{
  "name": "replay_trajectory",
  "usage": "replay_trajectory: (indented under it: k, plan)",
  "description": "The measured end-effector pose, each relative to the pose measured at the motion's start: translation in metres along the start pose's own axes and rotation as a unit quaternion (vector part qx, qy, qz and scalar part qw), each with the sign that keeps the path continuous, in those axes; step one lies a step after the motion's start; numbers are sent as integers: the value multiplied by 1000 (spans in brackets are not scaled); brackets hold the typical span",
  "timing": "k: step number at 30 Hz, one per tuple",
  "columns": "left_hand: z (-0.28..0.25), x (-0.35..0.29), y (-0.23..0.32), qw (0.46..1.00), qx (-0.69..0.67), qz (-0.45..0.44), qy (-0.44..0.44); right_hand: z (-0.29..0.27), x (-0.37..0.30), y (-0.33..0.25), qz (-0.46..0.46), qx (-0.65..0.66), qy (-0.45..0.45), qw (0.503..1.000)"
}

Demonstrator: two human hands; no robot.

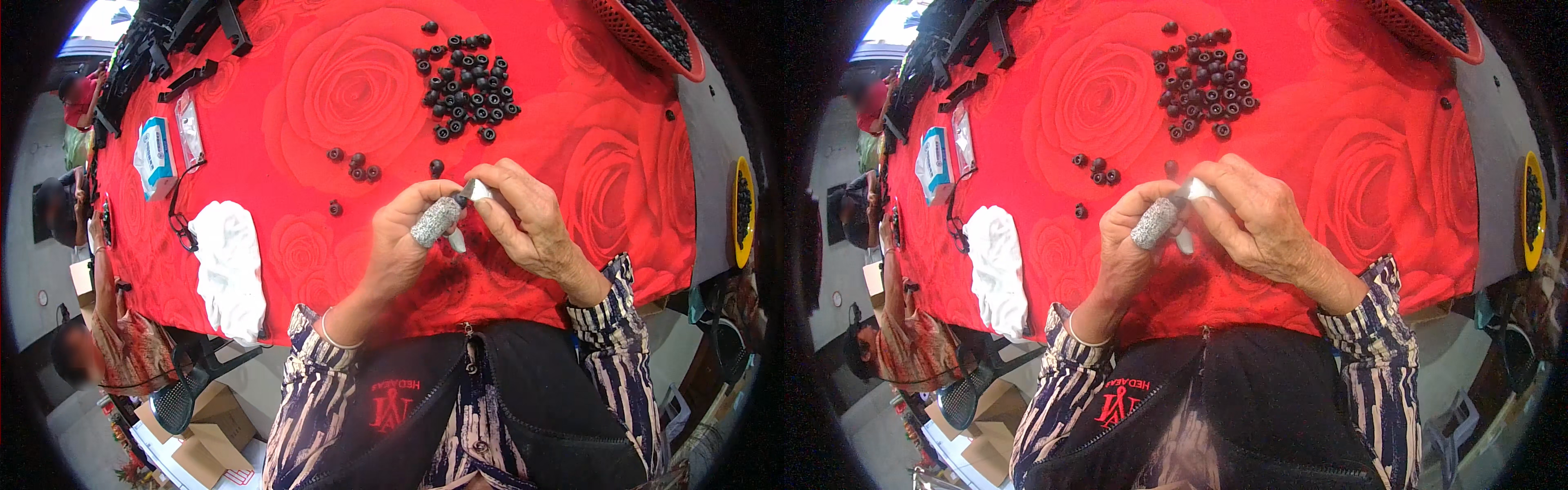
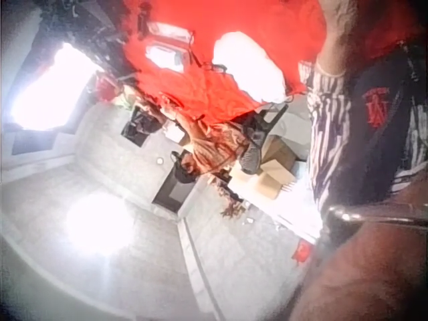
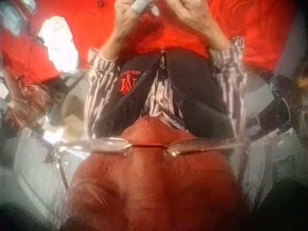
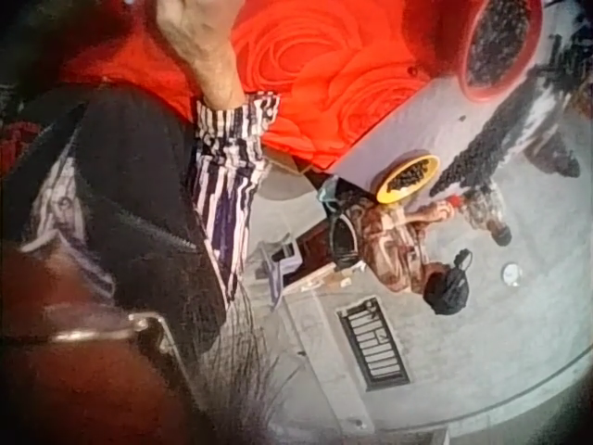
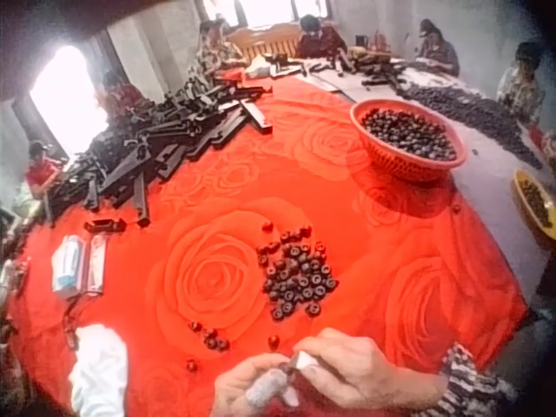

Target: The person assembles or inspects small black plastic components or rubber seals by hand.

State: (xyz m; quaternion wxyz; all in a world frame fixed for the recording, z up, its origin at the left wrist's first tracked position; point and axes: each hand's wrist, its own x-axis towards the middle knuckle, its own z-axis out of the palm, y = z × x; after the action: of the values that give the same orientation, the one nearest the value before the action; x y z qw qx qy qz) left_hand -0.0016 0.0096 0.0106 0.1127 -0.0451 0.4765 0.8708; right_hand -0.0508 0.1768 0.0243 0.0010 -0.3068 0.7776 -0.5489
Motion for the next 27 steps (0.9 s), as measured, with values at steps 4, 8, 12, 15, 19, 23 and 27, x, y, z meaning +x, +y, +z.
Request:
replay_trajectory:
  k: [4, 8, 12, 15, 19, 23, 27]
  plan:
    - [-1, 0, -1, 1000, -2, -5, 6, -2, 0, -2, 14, -4, -11, 1000]
    - [1, 0, 1, 1000, 7, -8, 16, -1, 0, 1, -9, -9, -11, 1000]
    - [1, 0, 1, 1000, 4, -11, 16, -1, 0, 1, -10, -12, -7, 1000]
    - [1, 1, 1, 1000, -2, -12, 16, -3, 1, -2, 6, -15, -18, 1000]
    - [1, 1, 1, 1000, -9, -8, 13, -4, 1, -1, 5, -24, -24, 999]
    - [0, 0, 0, 1000, 15, -12, 23, -2, 1, 1, -8, -27, -21, 999]
    - [2, 0, 1, 999, 25, -13, 32, -2, 1, 2, -18, -30, -17, 999]
